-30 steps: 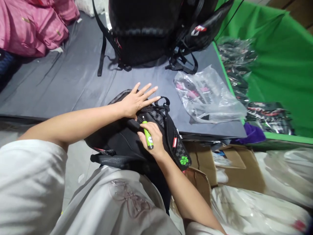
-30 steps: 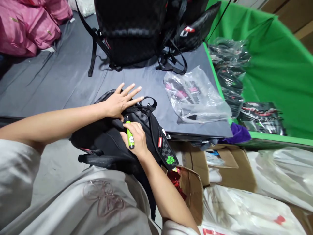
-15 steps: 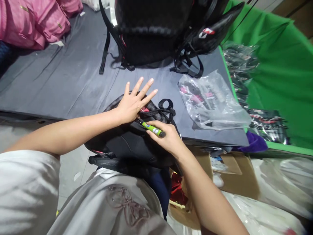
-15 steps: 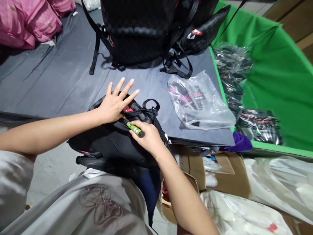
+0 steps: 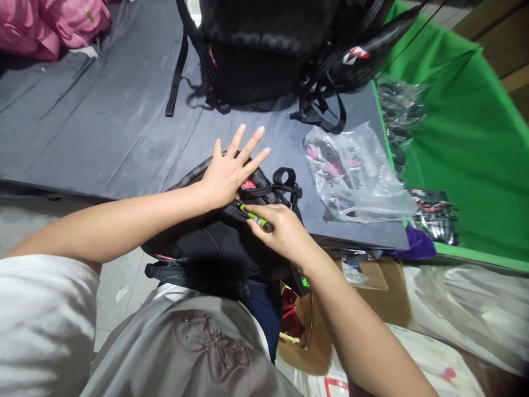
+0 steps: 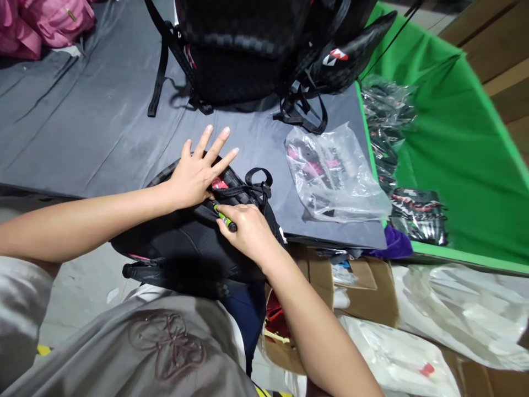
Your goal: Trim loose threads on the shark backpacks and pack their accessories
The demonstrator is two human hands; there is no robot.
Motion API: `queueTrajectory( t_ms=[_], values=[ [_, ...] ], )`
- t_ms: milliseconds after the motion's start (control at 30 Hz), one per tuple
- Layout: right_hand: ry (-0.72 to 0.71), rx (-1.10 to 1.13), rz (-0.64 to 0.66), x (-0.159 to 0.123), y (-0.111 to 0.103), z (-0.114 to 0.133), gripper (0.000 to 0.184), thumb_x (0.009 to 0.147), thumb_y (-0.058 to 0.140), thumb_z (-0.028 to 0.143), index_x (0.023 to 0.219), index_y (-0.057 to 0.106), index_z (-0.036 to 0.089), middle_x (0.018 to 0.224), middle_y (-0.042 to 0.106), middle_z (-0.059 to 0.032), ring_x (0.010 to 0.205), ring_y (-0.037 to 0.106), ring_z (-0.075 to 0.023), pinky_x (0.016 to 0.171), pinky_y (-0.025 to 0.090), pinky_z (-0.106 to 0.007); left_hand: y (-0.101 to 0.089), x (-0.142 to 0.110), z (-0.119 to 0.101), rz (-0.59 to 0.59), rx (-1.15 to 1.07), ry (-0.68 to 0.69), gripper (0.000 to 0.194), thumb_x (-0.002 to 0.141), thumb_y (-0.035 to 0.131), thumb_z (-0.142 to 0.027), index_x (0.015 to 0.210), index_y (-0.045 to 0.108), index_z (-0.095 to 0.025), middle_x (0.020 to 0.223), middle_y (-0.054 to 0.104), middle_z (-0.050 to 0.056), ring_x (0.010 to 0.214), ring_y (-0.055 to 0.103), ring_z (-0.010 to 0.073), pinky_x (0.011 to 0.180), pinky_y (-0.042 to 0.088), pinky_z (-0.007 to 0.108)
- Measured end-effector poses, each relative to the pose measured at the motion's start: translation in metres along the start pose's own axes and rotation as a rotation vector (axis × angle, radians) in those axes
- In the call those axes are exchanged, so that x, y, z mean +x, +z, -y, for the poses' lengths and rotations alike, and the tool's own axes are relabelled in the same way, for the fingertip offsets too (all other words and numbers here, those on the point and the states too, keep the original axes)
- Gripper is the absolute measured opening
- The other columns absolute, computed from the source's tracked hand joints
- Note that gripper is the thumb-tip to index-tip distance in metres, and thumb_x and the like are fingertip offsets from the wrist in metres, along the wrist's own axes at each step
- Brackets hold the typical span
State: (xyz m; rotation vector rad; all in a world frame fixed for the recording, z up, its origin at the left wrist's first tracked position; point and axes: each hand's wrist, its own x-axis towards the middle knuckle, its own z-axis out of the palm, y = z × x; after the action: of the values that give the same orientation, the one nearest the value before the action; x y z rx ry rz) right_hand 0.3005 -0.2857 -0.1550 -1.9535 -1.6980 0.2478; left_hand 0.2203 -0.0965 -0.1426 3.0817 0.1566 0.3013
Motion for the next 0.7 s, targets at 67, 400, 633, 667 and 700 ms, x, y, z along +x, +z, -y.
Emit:
queueTrajectory(
  t_ms=[67, 400, 633, 667, 700],
  values=[
    [0.003, -0.030, 0.029, 0.003, -0.002, 0.001, 0.025, 0.090, 0.063, 0.020, 0.113, 0.073, 0.016, 0.106, 0.077, -0.0087, 0.090, 0.074, -0.0243, 0.084, 0.058, -0.037, -0.001, 0.000, -0.001, 0.022, 0.009, -0.011, 0.115, 0.072, 0.072, -0.023, 0.162, 0.000, -0.025, 0.169, -0.009, 0.012, 0.152, -0.013, 0.0451, 0.114, 0.006, 0.076],
    [-0.060, -0.043, 0.074, 0.014, -0.003, 0.005, 0.030, 0.087, 0.063, 0.011, 0.116, 0.070, 0.017, 0.112, 0.075, -0.0073, 0.098, 0.073, -0.0251, 0.089, 0.056, -0.040, 0.003, 0.003, 0.001, 0.028, 0.019, -0.014, 0.116, 0.069, 0.074, -0.021, 0.162, 0.004, -0.024, 0.169, -0.009, 0.013, 0.153, -0.012, 0.0444, 0.115, 0.006, 0.075],
    [-0.043, -0.020, 0.096, 0.011, -0.003, 0.004, 0.033, 0.085, 0.063, 0.009, 0.116, 0.070, 0.018, 0.113, 0.075, -0.0075, 0.098, 0.073, -0.0248, 0.089, 0.057, -0.039, 0.004, 0.004, 0.001, 0.013, 0.012, -0.017, 0.115, 0.070, 0.074, -0.022, 0.162, 0.007, -0.026, 0.169, -0.004, 0.013, 0.153, -0.008, 0.0447, 0.115, 0.008, 0.075],
    [-0.039, -0.020, 0.098, 0.012, -0.003, 0.003, 0.033, 0.085, 0.063, 0.010, 0.116, 0.071, 0.018, 0.111, 0.075, -0.0074, 0.097, 0.073, -0.0247, 0.088, 0.057, -0.039, 0.004, 0.005, 0.003, 0.025, 0.015, -0.024, 0.113, 0.070, 0.074, -0.022, 0.162, 0.009, -0.025, 0.169, -0.004, 0.013, 0.153, -0.007, 0.0450, 0.115, 0.008, 0.075],
    [-0.032, -0.020, 0.094, 0.014, -0.003, 0.002, 0.032, 0.085, 0.063, 0.010, 0.115, 0.071, 0.018, 0.110, 0.076, -0.0076, 0.095, 0.073, -0.0245, 0.087, 0.057, -0.038, 0.004, 0.007, 0.004, 0.034, 0.016, -0.028, 0.112, 0.069, 0.075, -0.021, 0.162, 0.012, -0.024, 0.169, -0.004, 0.013, 0.153, -0.007, 0.0453, 0.116, 0.007, 0.075]
  ],
)
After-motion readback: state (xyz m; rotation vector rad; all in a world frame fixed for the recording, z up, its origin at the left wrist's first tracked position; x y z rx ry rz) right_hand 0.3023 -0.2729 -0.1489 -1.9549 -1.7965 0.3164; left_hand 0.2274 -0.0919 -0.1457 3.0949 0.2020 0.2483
